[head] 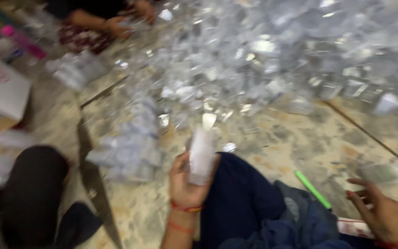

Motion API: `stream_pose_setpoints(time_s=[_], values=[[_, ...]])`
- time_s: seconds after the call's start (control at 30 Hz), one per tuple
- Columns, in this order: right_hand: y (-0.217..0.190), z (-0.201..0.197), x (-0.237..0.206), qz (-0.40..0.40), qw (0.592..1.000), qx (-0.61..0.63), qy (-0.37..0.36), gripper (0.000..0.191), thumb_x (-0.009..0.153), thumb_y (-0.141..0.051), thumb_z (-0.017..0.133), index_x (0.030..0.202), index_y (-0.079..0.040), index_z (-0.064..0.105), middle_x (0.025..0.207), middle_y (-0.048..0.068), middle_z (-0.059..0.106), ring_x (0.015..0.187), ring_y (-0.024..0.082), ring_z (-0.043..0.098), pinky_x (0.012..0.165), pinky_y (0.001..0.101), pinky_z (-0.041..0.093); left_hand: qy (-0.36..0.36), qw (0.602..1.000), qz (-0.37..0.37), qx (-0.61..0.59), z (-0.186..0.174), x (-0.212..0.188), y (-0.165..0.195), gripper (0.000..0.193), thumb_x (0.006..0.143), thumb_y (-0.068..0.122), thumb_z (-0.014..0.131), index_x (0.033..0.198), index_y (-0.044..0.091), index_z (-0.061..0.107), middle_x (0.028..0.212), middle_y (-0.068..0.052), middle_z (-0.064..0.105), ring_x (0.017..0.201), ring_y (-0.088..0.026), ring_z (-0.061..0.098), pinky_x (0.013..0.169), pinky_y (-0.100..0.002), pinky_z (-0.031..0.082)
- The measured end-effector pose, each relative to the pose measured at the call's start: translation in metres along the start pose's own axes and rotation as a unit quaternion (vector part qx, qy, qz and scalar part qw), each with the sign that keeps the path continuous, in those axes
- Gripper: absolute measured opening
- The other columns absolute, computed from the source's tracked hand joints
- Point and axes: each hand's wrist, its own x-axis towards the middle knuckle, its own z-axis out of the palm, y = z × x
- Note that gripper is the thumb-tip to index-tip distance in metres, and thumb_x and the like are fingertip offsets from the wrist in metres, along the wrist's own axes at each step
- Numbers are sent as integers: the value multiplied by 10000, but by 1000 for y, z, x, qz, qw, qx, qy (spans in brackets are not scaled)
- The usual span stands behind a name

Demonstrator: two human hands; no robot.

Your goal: The person sits on the floor beside a large pile of clear plastic cups, picks up cups one at a time, and nests them into a stack held in one hand. The person places completed stacks aside and continues building new stacks from the loose cups.

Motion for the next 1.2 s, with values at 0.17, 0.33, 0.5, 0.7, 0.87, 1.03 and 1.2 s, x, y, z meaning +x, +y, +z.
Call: stream_pose_setpoints(time_s=[0.17,0.33,0.5,0.7,0.87,1.03,1.2], values=[[10,26,5,-1,1000,9,7,593,935,-328,720,1506,-252,580,1008,39,826,844,186,815,721,334,635,256,943,176,-123,-55,-82,98,461,899,207,518,1287,-23,611,1290,-190,686,1214,-383,645,1038,-548,508],[14,43,10,-74,985,155,-11,576,954,-255,724,1504,-214,562,958,71,791,784,201,777,653,352,619,353,897,197,-181,-113,-76,122,585,976,373,465,1426,-1,471,1438,-191,550,1331,-410,538,1058,-608,487],[20,38,-11,-25,996,86,-18,496,960,-270,731,1443,-238,622,962,83,819,782,192,792,675,340,647,356,868,268,-219,-101,-39,137,867,943,690,387,1554,76,351,1594,-143,410,1438,-390,428,1058,-675,465],[5,24,-23,14,996,2,-86,408,971,-370,675,1375,-335,631,1019,11,848,842,210,790,713,350,641,345,857,252,-289,-71,-43,145,1117,815,888,422,1627,140,250,1695,-143,184,1518,-464,149,1072,-659,475],[0,21,-21,-32,991,-79,-103,417,917,-462,602,1324,-370,613,1039,-13,837,891,205,839,754,345,660,296,868,262,-302,-66,-63,146,1342,737,972,469,1660,86,62,1719,-206,-9,1544,-497,3,1101,-709,398],[2,11,-14,-10,980,32,-196,362,921,-424,623,1259,-296,656,1008,13,841,931,198,824,838,349,632,264,891,310,-202,-46,-41,92,1198,763,838,496,1627,104,108,1679,-168,139,1527,-432,159,1098,-685,373],[8,-6,-27,-101,988,30,-116,273,904,-352,651,1154,-243,671,889,18,796,838,264,758,742,423,583,365,822,434,56,-22,32,-25,958,868,659,503,1606,138,185,1626,-136,229,1501,-352,236,1094,-622,375]])
